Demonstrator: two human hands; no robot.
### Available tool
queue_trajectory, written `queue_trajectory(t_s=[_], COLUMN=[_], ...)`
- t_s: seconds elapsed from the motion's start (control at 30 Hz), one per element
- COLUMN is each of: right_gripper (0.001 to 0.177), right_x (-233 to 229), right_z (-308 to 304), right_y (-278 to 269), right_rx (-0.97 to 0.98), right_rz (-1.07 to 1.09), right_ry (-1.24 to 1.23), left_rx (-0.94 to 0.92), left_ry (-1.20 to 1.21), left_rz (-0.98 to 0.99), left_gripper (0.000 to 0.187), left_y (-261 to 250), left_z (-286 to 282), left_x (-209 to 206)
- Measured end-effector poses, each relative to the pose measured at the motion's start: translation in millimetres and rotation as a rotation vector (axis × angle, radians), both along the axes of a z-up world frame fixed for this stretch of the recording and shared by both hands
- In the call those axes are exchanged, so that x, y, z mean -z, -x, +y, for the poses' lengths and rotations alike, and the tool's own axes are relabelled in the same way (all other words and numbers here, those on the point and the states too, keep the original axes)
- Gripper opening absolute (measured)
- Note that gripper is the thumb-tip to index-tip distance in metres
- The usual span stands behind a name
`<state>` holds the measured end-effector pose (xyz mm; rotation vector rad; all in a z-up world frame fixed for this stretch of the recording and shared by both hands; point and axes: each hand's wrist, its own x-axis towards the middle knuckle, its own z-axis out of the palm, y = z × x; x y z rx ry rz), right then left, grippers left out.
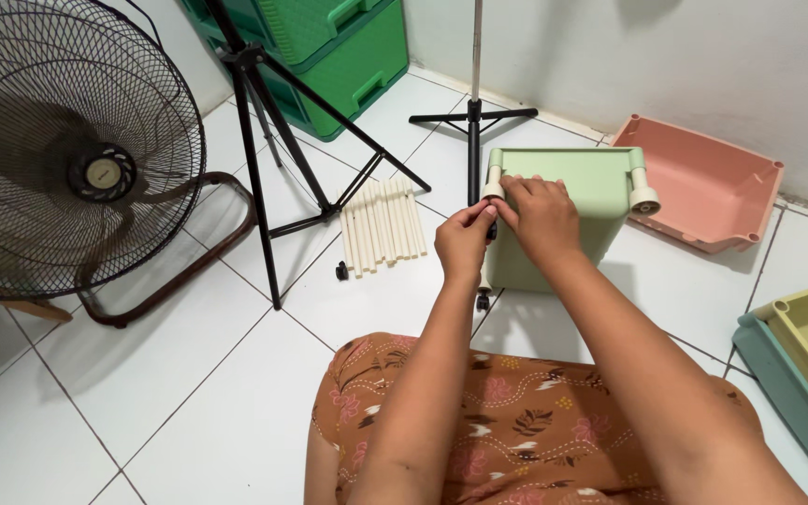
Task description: The person assembles a two-tier plastic storage unit by attaching wheels and inserting vertical support rods into a green base tray, then placing a yellow top tray onto the rods.
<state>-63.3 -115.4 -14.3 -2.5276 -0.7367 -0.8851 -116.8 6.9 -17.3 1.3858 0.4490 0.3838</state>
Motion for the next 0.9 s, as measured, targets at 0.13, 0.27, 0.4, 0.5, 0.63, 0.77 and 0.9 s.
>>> queue_trajectory(t_s=[0.13,0.27,0.4,0.5,0.63,0.77,0.9], right_gripper=[0.037,0.035,0.035,0.036,0.035,0.035,0.035], right_x=[0.1,2.6,5.6,7.1,8.0,6.0,3.1], right_z=[-0.8,-4.2,-5.4,-5.3,-6.3,-7.2,-7.0], right_y=[0.0,-0.8,-2.8,-4.2,-4.0,-2.3,-0.6], right_rx=[0.0,-0.018,-0.021,-0.019,-0.022,-0.025,-0.03], right_rz=[-0.008,0.01,0.019,0.01,0.032,0.035,0.036], right_ry=[0.02,0.0,-0.006,-0.009,-0.008,-0.012,-0.01], left_rx=[-0.024,-0.036,-0.056,-0.057,-0.054,-0.061,-0.055], left_ry=[-0.029,-0.011,0.009,0.011,0.01,0.022,0.055], left_rz=[0.019,0.02,0.024,0.051,0.059,0.08,0.106], left_gripper=[0.028,0.027,0.027,0.027,0.026,0.025,0.026], left_y=[-2.9,-4.7,-5.8,-7.2,-9.3,-11.4,-11.3], left_z=[-2.0,-4.2,-6.1,-5.0,-4.1,-5.2,-5.0], left_x=[4.4,5.5,2.3,-0.5,-1.5,-3.7,-6.0])
